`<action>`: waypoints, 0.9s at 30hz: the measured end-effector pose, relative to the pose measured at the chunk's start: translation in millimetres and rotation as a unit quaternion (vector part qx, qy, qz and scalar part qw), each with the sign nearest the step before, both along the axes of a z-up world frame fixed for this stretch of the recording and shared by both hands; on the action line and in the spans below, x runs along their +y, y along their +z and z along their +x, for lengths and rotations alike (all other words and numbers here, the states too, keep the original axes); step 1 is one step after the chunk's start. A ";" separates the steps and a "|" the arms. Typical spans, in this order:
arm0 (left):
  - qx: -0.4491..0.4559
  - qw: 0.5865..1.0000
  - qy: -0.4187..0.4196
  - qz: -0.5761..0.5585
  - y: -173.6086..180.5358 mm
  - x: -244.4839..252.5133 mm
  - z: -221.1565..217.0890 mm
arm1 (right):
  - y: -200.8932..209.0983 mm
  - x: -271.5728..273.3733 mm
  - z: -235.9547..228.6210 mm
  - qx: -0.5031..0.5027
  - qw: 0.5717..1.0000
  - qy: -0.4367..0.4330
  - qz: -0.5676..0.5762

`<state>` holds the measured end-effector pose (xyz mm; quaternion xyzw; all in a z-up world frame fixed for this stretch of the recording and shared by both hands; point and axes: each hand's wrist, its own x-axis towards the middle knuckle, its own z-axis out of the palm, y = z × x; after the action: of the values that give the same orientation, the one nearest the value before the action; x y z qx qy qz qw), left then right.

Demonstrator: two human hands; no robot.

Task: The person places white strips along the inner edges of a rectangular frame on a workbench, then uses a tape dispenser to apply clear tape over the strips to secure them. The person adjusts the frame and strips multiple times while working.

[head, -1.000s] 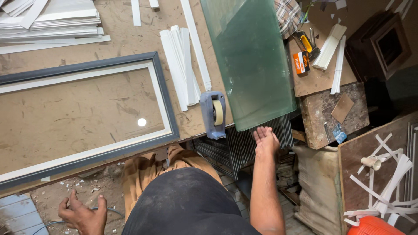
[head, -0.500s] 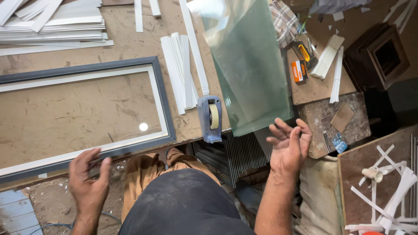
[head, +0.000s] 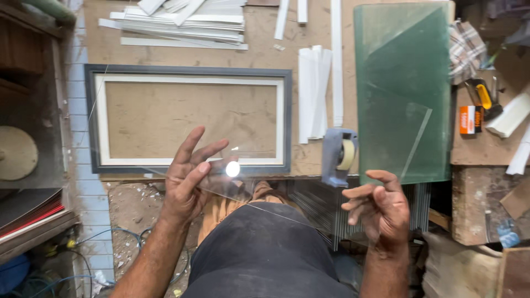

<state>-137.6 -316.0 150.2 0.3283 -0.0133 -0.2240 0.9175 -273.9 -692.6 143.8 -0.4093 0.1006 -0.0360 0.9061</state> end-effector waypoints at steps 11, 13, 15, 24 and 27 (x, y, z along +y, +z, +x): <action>0.039 0.981 0.145 0.123 -32.7 108.8 1.1 | -43.0 103.0 83.2 0.180 0.981 -0.010 -0.075; 0.012 0.977 0.169 0.130 -36.1 149.4 11.5 | -54.5 112.6 90.4 0.179 0.979 -0.015 -0.093; 0.022 0.965 0.242 0.103 -37.0 196.9 24.6 | -67.8 117.1 94.7 0.179 0.973 -0.008 -0.143; 0.055 0.850 0.118 0.511 -108.8 318.5 72.4 | -134.5 122.1 108.1 0.112 0.850 0.010 -0.514; 0.062 0.825 0.082 0.555 -139.6 326.9 69.7 | -148.8 123.9 111.3 0.137 0.808 0.013 -0.573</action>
<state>-67.9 10.9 10.7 0.7677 0.1968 -0.1377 0.5941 -162.6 -568.7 -4.9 -0.8559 0.1796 -0.0185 0.4846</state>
